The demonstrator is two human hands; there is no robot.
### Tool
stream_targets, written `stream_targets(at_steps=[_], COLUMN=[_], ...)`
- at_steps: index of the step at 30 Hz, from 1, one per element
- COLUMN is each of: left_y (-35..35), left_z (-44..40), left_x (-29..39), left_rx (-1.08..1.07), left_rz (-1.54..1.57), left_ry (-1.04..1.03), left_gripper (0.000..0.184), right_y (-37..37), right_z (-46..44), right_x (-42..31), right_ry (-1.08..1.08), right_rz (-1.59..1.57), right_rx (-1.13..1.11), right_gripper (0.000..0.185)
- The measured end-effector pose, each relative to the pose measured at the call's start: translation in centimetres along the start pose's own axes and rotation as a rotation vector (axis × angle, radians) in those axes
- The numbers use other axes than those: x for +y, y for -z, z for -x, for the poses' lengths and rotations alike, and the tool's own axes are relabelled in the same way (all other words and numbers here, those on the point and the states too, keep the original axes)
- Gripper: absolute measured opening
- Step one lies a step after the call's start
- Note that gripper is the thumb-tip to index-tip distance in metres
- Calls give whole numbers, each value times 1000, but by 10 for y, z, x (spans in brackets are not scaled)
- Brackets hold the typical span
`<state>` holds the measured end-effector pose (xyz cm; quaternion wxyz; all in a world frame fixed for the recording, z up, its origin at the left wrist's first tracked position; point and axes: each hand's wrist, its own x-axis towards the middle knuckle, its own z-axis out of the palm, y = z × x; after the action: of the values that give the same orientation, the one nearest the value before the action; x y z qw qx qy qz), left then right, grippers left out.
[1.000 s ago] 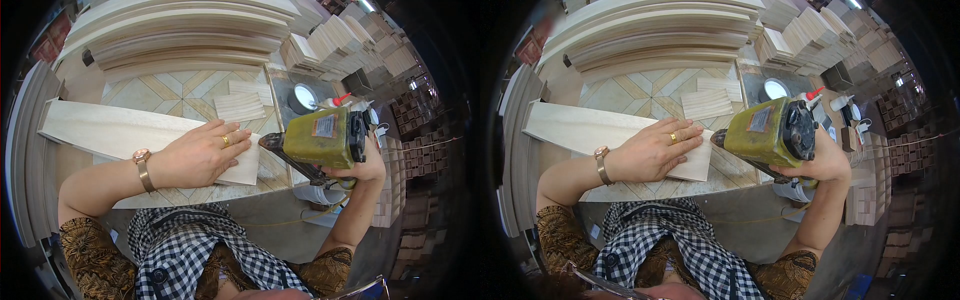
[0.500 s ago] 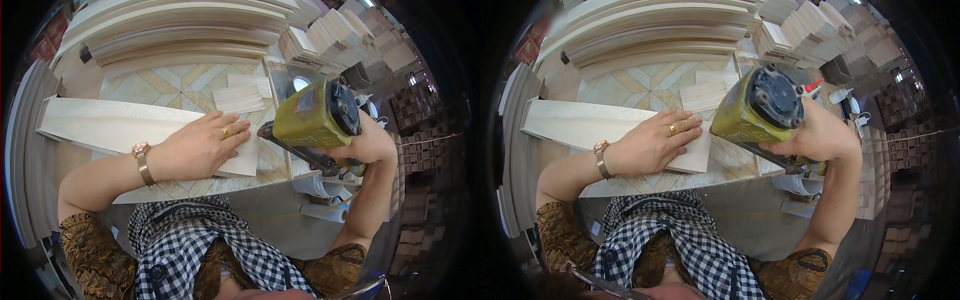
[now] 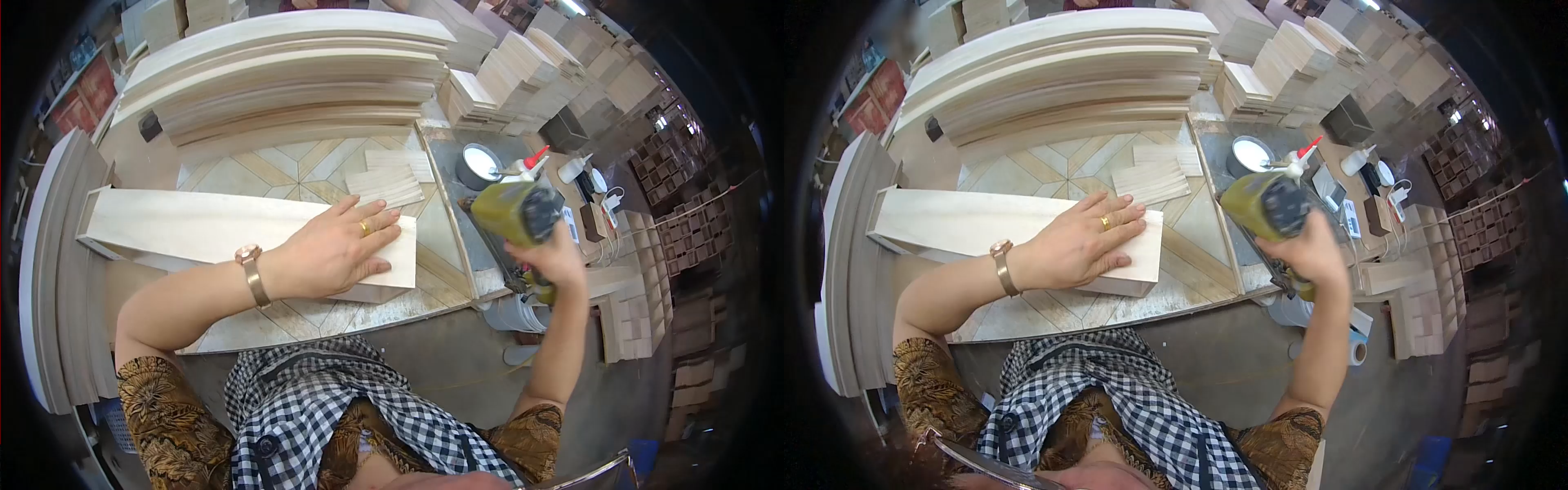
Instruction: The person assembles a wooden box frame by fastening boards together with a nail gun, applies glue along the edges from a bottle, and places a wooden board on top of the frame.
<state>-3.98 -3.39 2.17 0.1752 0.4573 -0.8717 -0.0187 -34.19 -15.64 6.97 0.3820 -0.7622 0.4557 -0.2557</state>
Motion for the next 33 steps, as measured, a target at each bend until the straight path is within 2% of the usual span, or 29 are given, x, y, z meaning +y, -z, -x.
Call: stream_targets(at_steps=[3,7,9,11,12,13,16,17,18,19,21,22,24,26,29,30,33], left_y=[25,33,26,28,31,35,43,44,47,50,52,48,35,33,22,18,14], left_z=[15,46,57,59,55,49,34,31,25,18,6,2,-5,-10,-14,-15,-17], left_x=[15,17,4,-7,-11,-15,-37,-47,-49,-50,-51,-53,-62,-61,-58,-58,-58], left_rx=[-62,-180,-98,-63,22,20,67,57,-23,-98,-127,-144,-94,-78,-64,-59,-38], left_rz=[-115,-182,-369,-511,-505,-475,-403,-356,-283,-204,-168,-143,-64,-25,-48,-37,-31], left_ry=[19,144,112,80,43,63,112,106,189,261,272,273,222,211,147,149,150], left_gripper=[53,58,60,59,55,53,46,45,44,43,39,38,33,26,24,22,18], right_y=[-42,-75,-96,-115,-128,-137,-144,-144,-143,-143,-144,-142,-140,-140,-141,-148,-150], right_z=[-12,-20,-24,-24,-27,-29,-32,-31,-29,-29,-25,-18,-13,-6,10,10,13], right_x=[61,74,85,88,100,104,100,98,95,98,107,96,105,113,82,74,60], right_ry=[161,40,-9,-1,30,65,-20,-37,-55,12,132,102,133,190,-48,-12,-46], right_rz=[353,708,840,885,893,904,874,877,810,821,850,824,559,283,-525,-771,-805], right_rx=[179,170,171,217,277,334,295,282,250,279,332,309,290,294,95,92,80], right_gripper=[60,68,72,71,71,70,72,72,74,75,78,74,68,49,40,37,39])
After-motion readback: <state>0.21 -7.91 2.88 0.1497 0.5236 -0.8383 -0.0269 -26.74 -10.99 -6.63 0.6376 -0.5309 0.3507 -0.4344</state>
